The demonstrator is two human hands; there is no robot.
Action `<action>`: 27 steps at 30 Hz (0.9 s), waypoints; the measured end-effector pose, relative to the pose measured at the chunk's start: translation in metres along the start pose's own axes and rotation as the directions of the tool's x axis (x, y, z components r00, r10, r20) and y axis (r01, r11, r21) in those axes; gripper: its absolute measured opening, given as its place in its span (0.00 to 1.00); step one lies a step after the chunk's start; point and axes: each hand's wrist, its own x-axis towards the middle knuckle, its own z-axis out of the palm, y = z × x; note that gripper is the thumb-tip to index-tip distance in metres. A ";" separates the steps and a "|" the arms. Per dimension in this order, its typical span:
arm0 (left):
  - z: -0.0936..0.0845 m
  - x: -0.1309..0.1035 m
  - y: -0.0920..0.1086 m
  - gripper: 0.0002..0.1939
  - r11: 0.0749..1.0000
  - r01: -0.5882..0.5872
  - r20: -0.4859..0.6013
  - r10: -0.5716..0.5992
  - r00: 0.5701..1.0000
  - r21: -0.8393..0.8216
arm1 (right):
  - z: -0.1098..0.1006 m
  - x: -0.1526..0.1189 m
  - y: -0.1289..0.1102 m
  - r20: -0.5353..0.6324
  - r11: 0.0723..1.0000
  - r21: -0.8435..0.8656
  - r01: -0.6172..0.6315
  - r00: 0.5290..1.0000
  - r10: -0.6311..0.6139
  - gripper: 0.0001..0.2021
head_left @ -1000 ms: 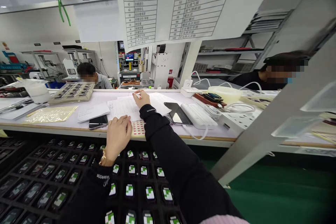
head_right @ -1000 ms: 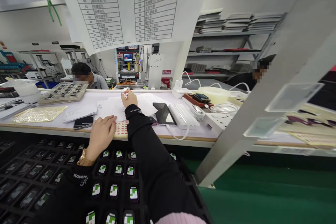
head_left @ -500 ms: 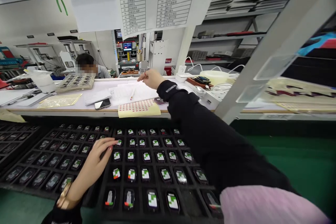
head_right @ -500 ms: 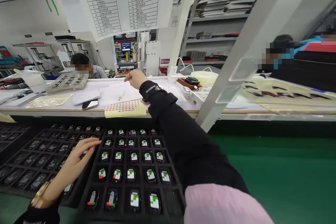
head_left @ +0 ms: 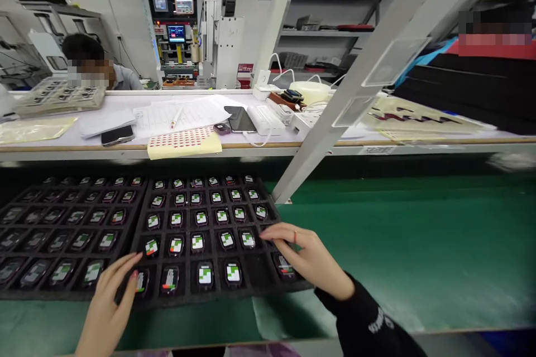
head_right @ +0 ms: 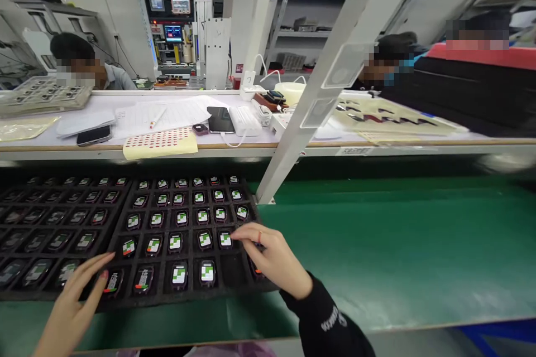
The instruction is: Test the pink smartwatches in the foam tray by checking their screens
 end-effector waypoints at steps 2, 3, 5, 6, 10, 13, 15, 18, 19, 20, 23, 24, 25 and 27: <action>-0.014 0.031 0.015 0.17 0.983 -0.144 -0.063 0.152 0.986 0.116 | 0.002 -0.027 0.025 -0.167 0.983 0.012 -0.182 0.969 0.181 0.14; -0.023 0.050 0.024 0.18 0.968 -0.184 -0.110 0.205 0.973 0.173 | 0.004 -0.040 0.035 -0.256 0.964 0.034 -0.265 0.930 0.265 0.15; -0.043 0.093 0.046 0.19 0.916 -0.199 -0.197 0.278 0.940 0.348 | 0.007 -0.061 0.054 -0.396 0.902 0.089 -0.423 0.816 0.421 0.18; -0.052 0.115 0.056 0.19 0.905 -0.175 -0.235 0.280 0.931 0.389 | 0.009 -0.071 0.061 -0.465 0.860 0.124 -0.495 0.737 0.490 0.20; -0.074 0.197 0.088 0.23 0.866 -0.147 -0.245 0.292 0.925 0.478 | 0.015 -0.098 0.085 -0.546 0.734 0.250 -0.631 0.534 0.645 0.25; -0.078 0.246 0.098 0.27 0.844 -0.142 -0.144 0.249 0.958 0.516 | 0.019 -0.110 0.101 -0.547 0.697 0.254 -0.671 0.494 0.675 0.26; -0.077 0.272 0.099 0.31 0.835 -0.108 -0.074 0.174 0.982 0.539 | 0.020 -0.115 0.112 -0.533 0.698 0.242 -0.674 0.509 0.676 0.26; -0.072 0.298 0.101 0.36 0.817 -0.031 -0.054 0.076 0.996 0.576 | 0.021 -0.120 0.126 -0.504 0.727 0.212 -0.653 0.565 0.653 0.24; -0.070 0.303 0.102 0.35 0.810 -0.016 -0.057 0.061 0.996 0.586 | 0.020 -0.120 0.129 -0.495 0.736 0.207 -0.645 0.580 0.647 0.24; -0.068 0.306 0.103 0.33 0.804 -0.009 -0.060 0.055 0.997 0.594 | 0.020 -0.121 0.132 -0.489 0.740 0.205 -0.641 0.588 0.645 0.24; -0.065 0.311 0.107 0.25 0.799 -0.006 -0.062 0.055 0.997 0.601 | 0.019 -0.120 0.137 -0.479 0.720 0.232 -0.654 0.568 0.669 0.27; -0.065 0.312 0.108 0.23 0.804 -0.003 -0.066 0.053 0.996 0.595 | 0.018 -0.120 0.138 -0.477 0.709 0.243 -0.662 0.555 0.682 0.29; -0.067 0.313 0.109 0.21 0.812 0.004 -0.077 0.050 0.996 0.583 | 0.018 -0.119 0.138 -0.475 0.699 0.255 -0.669 0.543 0.692 0.30; -0.071 0.315 0.110 0.19 0.838 0.031 -0.122 0.042 0.992 0.544 | 0.018 -0.119 0.137 -0.465 0.682 0.276 -0.677 0.527 0.712 0.32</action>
